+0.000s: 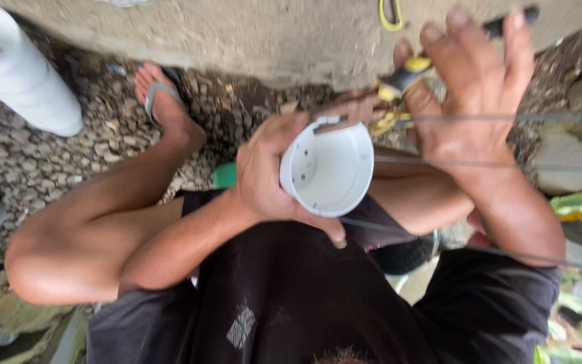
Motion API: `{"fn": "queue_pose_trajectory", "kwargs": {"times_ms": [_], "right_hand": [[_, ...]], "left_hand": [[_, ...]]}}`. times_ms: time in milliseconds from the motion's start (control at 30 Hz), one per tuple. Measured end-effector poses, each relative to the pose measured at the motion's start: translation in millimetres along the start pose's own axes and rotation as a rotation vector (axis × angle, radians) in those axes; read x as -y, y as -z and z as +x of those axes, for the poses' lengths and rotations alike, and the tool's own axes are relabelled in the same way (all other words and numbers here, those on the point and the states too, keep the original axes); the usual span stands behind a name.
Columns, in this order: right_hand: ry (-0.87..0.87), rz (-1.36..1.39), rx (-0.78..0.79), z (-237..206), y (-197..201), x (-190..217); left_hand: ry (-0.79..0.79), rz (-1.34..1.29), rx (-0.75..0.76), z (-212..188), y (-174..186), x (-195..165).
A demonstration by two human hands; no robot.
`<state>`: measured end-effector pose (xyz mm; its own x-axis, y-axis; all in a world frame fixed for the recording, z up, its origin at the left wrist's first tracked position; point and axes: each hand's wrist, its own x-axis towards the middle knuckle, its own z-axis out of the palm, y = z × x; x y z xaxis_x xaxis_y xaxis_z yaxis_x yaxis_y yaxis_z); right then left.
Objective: The person inserts metal wires through holes in a white plastic cup, then uses pliers to bend and secure the wires. They also use scissors to trim excess wire. The person works on their lap while seated on a small stool.
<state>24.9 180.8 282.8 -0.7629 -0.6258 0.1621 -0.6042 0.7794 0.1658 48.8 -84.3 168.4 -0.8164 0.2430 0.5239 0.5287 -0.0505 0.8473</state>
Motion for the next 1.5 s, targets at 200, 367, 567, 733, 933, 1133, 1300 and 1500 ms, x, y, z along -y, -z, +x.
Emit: {"fn": "queue_pose_trajectory", "kwargs": {"times_ms": [200,367,567,733,933,1133,1300,1500], "right_hand": [[-0.005,0.040,-0.013,-7.6,-8.7,3.2],[0.011,0.010,-0.047,-8.3,-7.9,4.0],[0.034,-0.064,-0.114,-19.2,-10.3,-2.9],[0.080,-0.209,-0.192,-26.6,-18.2,-7.4],[0.191,-0.081,-0.185,-14.8,-5.9,-17.9],[0.153,-0.094,-0.012,-14.5,13.0,-5.4],[0.212,-0.151,-0.125,-13.2,7.5,-4.9],[0.262,-0.056,-0.104,-14.8,3.1,-15.6]], "left_hand": [[0.002,-0.044,0.011,-15.4,-4.7,8.4],[-0.005,-0.043,0.039,-12.7,-2.0,2.7],[-0.069,-0.076,-0.021,-0.5,-5.1,-4.5],[-0.068,-0.042,-0.034,4.1,-4.8,-11.9],[-0.130,-0.042,-0.051,6.9,-7.0,-16.4],[-0.134,-0.037,-0.071,3.2,-10.1,-18.8],[-0.139,-0.064,-0.060,2.7,-12.3,-18.6],[-0.126,-0.087,-0.009,0.0,-9.3,-20.1]]}}
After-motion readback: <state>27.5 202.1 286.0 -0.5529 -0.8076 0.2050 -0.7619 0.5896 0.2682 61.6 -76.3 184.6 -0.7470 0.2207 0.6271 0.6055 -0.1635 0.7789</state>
